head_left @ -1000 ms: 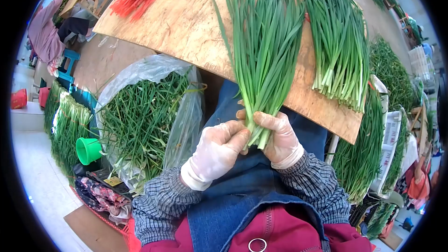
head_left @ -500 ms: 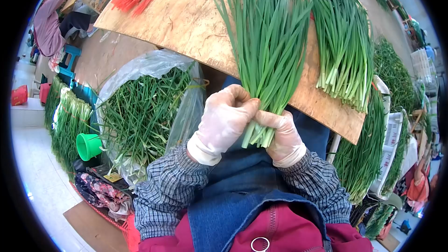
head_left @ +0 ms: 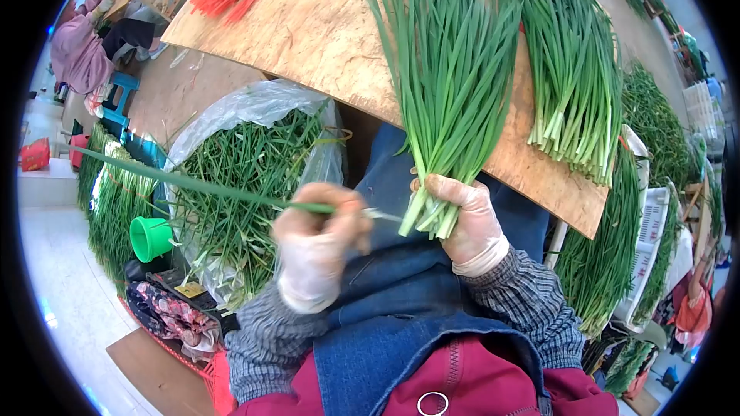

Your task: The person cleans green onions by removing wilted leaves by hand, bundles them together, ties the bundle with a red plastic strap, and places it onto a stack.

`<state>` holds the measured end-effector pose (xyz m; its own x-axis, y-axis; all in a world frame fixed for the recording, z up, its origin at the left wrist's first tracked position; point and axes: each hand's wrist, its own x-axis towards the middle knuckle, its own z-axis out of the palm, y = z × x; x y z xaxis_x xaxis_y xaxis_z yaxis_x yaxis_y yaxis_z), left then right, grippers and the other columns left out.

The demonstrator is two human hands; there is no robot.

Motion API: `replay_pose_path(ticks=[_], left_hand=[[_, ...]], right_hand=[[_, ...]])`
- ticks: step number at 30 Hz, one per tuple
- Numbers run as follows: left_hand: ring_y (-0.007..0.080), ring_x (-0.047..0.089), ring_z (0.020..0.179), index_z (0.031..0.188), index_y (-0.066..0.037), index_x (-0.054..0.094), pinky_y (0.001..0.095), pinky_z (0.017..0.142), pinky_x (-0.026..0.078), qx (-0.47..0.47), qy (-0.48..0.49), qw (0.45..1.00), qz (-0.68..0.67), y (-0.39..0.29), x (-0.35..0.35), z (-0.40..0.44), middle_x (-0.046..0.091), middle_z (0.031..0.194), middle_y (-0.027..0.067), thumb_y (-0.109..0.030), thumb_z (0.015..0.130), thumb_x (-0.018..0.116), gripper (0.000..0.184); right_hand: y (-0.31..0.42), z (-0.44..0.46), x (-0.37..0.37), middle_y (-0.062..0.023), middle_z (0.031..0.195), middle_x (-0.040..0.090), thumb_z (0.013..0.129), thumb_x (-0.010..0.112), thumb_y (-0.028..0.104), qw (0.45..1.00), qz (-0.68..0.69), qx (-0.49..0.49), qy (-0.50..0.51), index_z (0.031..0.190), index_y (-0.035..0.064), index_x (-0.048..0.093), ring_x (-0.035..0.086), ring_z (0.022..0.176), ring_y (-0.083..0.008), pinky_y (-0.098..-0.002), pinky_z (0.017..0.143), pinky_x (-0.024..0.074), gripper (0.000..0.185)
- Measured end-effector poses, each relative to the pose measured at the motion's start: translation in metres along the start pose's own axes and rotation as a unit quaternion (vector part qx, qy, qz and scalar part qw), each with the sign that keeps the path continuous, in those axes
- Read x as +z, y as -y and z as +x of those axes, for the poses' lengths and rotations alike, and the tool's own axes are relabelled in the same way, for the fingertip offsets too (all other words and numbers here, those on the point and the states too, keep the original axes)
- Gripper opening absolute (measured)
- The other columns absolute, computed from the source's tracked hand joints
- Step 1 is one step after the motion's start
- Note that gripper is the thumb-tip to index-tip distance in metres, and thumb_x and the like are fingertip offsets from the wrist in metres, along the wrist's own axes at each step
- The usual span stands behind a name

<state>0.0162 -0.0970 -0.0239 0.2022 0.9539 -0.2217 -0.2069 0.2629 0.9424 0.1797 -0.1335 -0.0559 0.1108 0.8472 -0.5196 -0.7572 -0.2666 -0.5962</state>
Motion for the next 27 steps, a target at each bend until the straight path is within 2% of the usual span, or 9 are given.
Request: replay_pose_path(ticks=[2,4,6,10,14,20,24,26,27], left_hand=[[0.0107,0.05,0.043,0.078,-0.003,0.053,0.022,0.037,0.041,0.094,-0.09,0.991,0.004,-0.004,-0.03,-0.007,0.054,0.06,0.0044,-0.008,0.082,0.056,0.007],[0.0099,0.045,0.038,0.075,-0.004,0.054,0.0228,0.034,0.038,0.089,-0.269,0.959,0.0,-0.005,-0.065,-0.005,0.051,0.056,0.0026,-0.018,0.084,0.058,0.017],[0.0094,0.042,0.037,0.074,-0.004,0.054,0.024,0.034,0.037,0.014,-0.288,0.957,0.039,0.004,-0.108,-0.007,0.049,0.053,0.0018,-0.026,0.084,0.059,0.024],[0.011,0.054,0.05,0.079,-0.001,0.058,0.0233,0.044,0.043,-0.075,-0.103,0.98,0.155,0.005,-0.054,-0.015,0.06,0.067,0.0078,-0.025,0.086,0.056,0.025],[0.0195,0.06,0.061,0.08,0.0,0.061,0.0286,0.055,0.046,0.028,0.129,0.949,0.288,0.007,0.001,0.001,0.061,0.069,0.0113,-0.015,0.077,0.065,0.015],[0.0254,0.061,0.064,0.077,-0.001,0.06,0.0315,0.054,0.047,0.099,0.1,0.923,0.358,0.001,0.012,0.006,0.061,0.068,0.0135,-0.013,0.074,0.066,0.013],[0.0157,0.051,0.048,0.075,-0.002,0.054,0.0271,0.046,0.041,0.304,0.096,0.835,0.449,-0.001,0.01,0.007,0.053,0.06,0.0061,-0.001,0.068,0.068,0.015],[0.0218,0.051,0.048,0.075,-0.005,0.052,0.0307,0.044,0.04,0.352,0.104,0.803,0.468,0.001,0.012,0.009,0.05,0.059,0.0065,0.0,0.066,0.068,0.019],[0.0226,0.051,0.049,0.075,-0.005,0.052,0.0313,0.044,0.04,0.362,0.113,0.797,0.47,0.001,0.014,0.009,0.05,0.06,0.0066,0.0,0.066,0.068,0.019]], right_hand=[[0.001,0.001,0.001,-0.0106,0.085,0.06,0.074,0.063,0.009,1.0,0.0,-0.01,0.007,0.101,-0.0044,0.055,0.059,0.074,-0.0179,-0.0294,0.066,0.0509,0.032],[0.0,0.002,0.0,-0.0111,0.084,0.06,0.074,0.063,0.009,1.0,-0.001,-0.007,0.017,0.102,-0.0042,0.055,0.06,0.074,-0.0182,-0.0294,0.063,0.0515,0.032],[-0.002,0.004,0.001,-0.0112,0.084,0.061,0.074,0.064,0.009,1.0,-0.001,0.004,0.028,0.102,-0.0039,0.055,0.06,0.073,-0.0184,-0.0291,0.062,0.0516,0.032],[-0.004,0.004,0.004,-0.0114,0.084,0.061,0.074,0.065,0.01,0.999,-0.001,0.001,0.036,0.102,-0.0038,0.054,0.06,0.073,-0.0187,-0.0294,0.062,0.0519,0.033],[-0.006,0.004,0.005,-0.0111,0.085,0.061,0.077,0.063,0.007,0.999,0.026,-0.019,0.025,0.1,-0.0037,0.054,0.06,0.072,-0.0183,-0.0278,0.063,0.0505,0.027],[-0.007,0.004,0.005,-0.0104,0.088,0.06,0.081,0.062,0.015,0.997,0.061,-0.018,0.045,0.103,-0.0018,0.053,0.06,0.077,-0.0178,-0.0268,0.065,0.0501,0.029],[0.004,-0.001,-0.001,-0.0098,0.086,0.061,0.081,0.062,0.028,0.988,-0.139,-0.059,-0.019,0.1,-0.0034,0.055,0.059,0.076,-0.0174,-0.0264,0.065,0.0484,0.037],[0.008,-0.007,-0.01,-0.0098,0.084,0.061,0.08,0.063,0.034,0.933,-0.304,-0.179,-0.074,0.096,-0.0041,0.057,0.058,0.073,-0.0172,-0.0263,0.065,0.0474,0.042],[0.016,-0.016,-0.016,-0.0094,0.079,0.061,0.079,0.064,0.037,0.895,-0.395,-0.159,-0.131,0.091,-0.0044,0.059,0.057,0.071,-0.0165,-0.0266,0.065,0.0464,0.044]])
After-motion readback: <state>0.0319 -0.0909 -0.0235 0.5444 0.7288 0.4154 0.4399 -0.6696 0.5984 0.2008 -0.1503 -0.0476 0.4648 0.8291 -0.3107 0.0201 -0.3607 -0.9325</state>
